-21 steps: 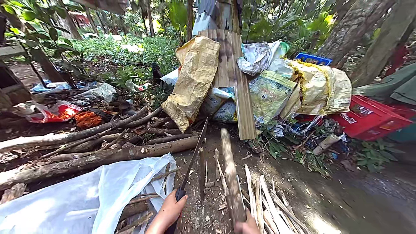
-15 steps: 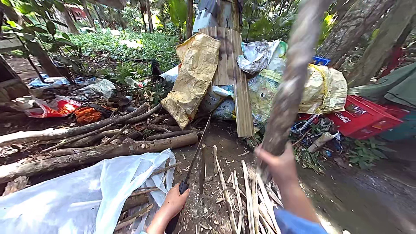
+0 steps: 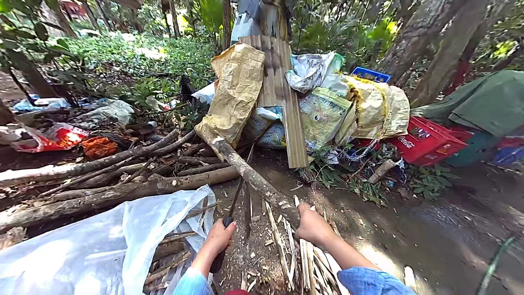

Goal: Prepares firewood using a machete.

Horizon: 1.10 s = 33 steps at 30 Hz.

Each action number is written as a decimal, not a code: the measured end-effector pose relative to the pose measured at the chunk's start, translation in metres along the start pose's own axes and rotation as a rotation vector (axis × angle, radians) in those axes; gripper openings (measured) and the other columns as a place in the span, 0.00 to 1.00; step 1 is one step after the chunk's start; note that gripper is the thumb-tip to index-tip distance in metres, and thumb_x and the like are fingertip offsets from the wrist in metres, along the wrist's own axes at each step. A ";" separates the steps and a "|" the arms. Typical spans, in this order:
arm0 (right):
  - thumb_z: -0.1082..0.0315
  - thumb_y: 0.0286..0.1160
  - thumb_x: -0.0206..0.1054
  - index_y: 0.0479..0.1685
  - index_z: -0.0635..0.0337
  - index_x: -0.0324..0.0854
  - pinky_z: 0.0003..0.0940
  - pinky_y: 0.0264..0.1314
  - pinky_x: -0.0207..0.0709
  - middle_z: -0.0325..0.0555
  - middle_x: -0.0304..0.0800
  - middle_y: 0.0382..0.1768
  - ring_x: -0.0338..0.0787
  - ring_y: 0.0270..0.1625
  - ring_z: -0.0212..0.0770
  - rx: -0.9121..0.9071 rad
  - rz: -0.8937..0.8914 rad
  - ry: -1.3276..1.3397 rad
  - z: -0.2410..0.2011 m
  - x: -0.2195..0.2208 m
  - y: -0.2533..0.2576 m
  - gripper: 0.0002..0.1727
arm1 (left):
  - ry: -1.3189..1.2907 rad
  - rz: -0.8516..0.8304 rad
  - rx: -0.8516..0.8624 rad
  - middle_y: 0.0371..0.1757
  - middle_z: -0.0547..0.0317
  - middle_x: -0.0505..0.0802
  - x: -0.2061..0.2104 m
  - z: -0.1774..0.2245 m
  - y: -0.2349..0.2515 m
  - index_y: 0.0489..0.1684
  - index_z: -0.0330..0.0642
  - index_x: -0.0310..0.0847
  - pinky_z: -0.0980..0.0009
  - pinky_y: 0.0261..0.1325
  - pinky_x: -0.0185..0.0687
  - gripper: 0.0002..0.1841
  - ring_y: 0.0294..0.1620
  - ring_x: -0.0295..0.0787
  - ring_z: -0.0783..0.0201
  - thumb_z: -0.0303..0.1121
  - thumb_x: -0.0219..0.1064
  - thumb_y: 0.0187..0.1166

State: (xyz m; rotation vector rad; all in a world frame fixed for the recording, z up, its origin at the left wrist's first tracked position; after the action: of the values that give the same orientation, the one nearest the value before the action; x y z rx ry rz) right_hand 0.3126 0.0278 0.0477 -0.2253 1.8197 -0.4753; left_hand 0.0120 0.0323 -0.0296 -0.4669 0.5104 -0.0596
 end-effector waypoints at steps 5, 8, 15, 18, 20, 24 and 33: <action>0.80 0.42 0.83 0.80 0.61 0.69 0.59 0.67 0.80 0.63 0.85 0.64 0.87 0.66 0.57 -0.194 -0.041 0.499 -0.024 -0.014 -0.029 0.50 | -0.007 0.005 -0.003 0.40 0.44 0.88 0.000 -0.006 -0.005 0.73 0.31 0.71 0.56 0.48 0.87 0.26 0.34 0.89 0.55 0.46 0.61 0.91; 0.81 0.40 0.82 0.72 0.62 0.74 0.53 0.58 0.85 0.57 0.88 0.56 0.90 0.56 0.51 -0.366 0.175 0.620 -0.041 -0.097 -0.077 0.45 | 0.046 -0.022 0.014 0.42 0.42 0.89 0.007 -0.005 -0.009 0.72 0.30 0.72 0.54 0.50 0.87 0.27 0.37 0.90 0.53 0.47 0.62 0.90; 0.60 0.39 0.81 0.73 0.63 0.67 0.35 0.55 0.88 0.44 0.87 0.55 0.91 0.53 0.31 -0.717 1.248 0.609 -0.049 -0.282 -0.174 0.49 | 0.152 -0.073 0.029 0.45 0.39 0.90 0.012 -0.011 -0.012 0.70 0.31 0.74 0.52 0.54 0.87 0.26 0.40 0.92 0.50 0.47 0.62 0.89; 0.64 0.41 0.84 0.77 0.68 0.63 0.46 0.50 0.89 0.53 0.88 0.51 0.92 0.48 0.43 -0.602 1.070 0.628 -0.044 -0.223 -0.125 0.53 | 0.170 -0.077 0.034 0.45 0.40 0.90 0.010 -0.015 -0.015 0.69 0.32 0.75 0.51 0.54 0.86 0.25 0.40 0.91 0.50 0.47 0.64 0.88; 0.68 0.46 0.85 0.79 0.69 0.63 0.62 0.59 0.83 0.65 0.87 0.54 0.90 0.56 0.60 -0.240 0.548 0.373 -0.017 -0.118 -0.042 0.51 | 0.195 -0.076 0.019 0.47 0.38 0.90 0.003 -0.020 -0.020 0.70 0.32 0.75 0.48 0.56 0.85 0.26 0.43 0.91 0.48 0.47 0.65 0.88; 0.62 0.54 0.83 0.82 0.62 0.65 0.71 0.63 0.79 0.69 0.85 0.63 0.87 0.66 0.68 0.107 -0.073 0.030 0.046 0.031 0.019 0.48 | 0.382 -0.177 -0.081 0.49 0.39 0.90 -0.007 -0.037 -0.019 0.74 0.33 0.73 0.51 0.55 0.87 0.30 0.43 0.92 0.49 0.49 0.67 0.86; 0.77 0.45 0.84 0.76 0.63 0.72 0.59 0.63 0.82 0.62 0.86 0.60 0.88 0.60 0.57 -0.203 0.147 0.531 0.017 -0.051 -0.039 0.46 | 0.329 -0.152 -0.127 0.54 0.35 0.91 0.024 -0.079 -0.002 0.71 0.31 0.76 0.47 0.62 0.84 0.28 0.51 0.92 0.45 0.47 0.67 0.85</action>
State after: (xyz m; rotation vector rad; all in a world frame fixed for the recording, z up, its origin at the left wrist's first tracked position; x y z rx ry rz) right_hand 0.3407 0.0095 0.1048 -0.1065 2.3886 -0.2576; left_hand -0.0052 -0.0059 -0.1002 -0.6244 0.8036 -0.2535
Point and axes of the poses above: each hand's wrist, its own y-axis towards the middle knuckle, its own x-axis out of the palm, z = x × y, the point moved 9 cm from there along y, towards the middle knuckle
